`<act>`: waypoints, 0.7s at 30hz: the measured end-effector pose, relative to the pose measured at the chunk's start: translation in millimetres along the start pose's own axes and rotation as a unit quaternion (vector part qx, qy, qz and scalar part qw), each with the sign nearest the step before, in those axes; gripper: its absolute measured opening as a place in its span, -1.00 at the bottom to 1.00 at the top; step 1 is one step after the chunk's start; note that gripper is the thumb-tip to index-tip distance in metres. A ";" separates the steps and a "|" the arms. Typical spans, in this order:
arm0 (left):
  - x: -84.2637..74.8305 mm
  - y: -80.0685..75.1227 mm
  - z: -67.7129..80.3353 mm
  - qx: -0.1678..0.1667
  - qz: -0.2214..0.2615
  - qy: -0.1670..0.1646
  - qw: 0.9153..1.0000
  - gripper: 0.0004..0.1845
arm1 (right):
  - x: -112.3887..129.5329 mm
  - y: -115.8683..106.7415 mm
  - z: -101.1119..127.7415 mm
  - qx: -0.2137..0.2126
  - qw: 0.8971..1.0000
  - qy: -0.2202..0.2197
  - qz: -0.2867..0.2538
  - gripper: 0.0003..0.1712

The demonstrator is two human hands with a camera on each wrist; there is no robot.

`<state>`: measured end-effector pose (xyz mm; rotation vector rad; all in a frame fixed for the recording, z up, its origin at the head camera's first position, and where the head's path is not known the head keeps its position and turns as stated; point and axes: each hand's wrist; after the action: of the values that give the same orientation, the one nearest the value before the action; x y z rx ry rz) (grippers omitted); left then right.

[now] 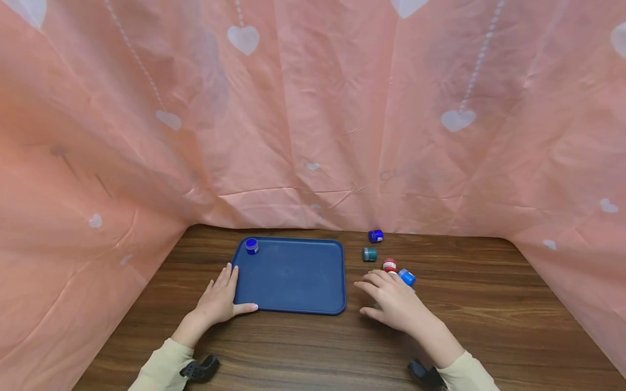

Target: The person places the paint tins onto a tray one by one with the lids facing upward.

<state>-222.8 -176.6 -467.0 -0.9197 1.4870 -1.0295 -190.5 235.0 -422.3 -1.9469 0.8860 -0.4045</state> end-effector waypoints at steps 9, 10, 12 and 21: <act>2.4 1.8 2.0 0.001 -0.002 0.000 1.000 0.33 | -8.1 3.0 22.4 -0.004 1.000 -0.027 0.016 -0.36; 2.8 2.0 2.0 0.001 -0.002 0.000 1.000 0.33 | -9.3 4.1 24.5 -0.005 0.999 -0.028 0.020 -0.35; 2.8 2.0 2.1 -0.003 -0.002 0.002 1.000 0.33 | -11.5 6.2 28.1 -0.003 0.999 -0.030 0.027 -0.34; -0.7 5.3 2.9 0.003 0.004 -0.004 1.000 0.32 | -14.1 10.1 36.5 0.046 0.998 -0.013 0.036 -0.41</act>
<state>-220.0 -174.5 -471.9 -0.9121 1.4781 -1.0237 -182.6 264.6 -448.7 -1.8264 0.9019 -0.3702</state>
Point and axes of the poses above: each hand's wrist, its own z-axis away from the middle knuckle, its own y-axis out of the palm, x = y × z, and after that the axes turned 7 degrees about -x, right-handed
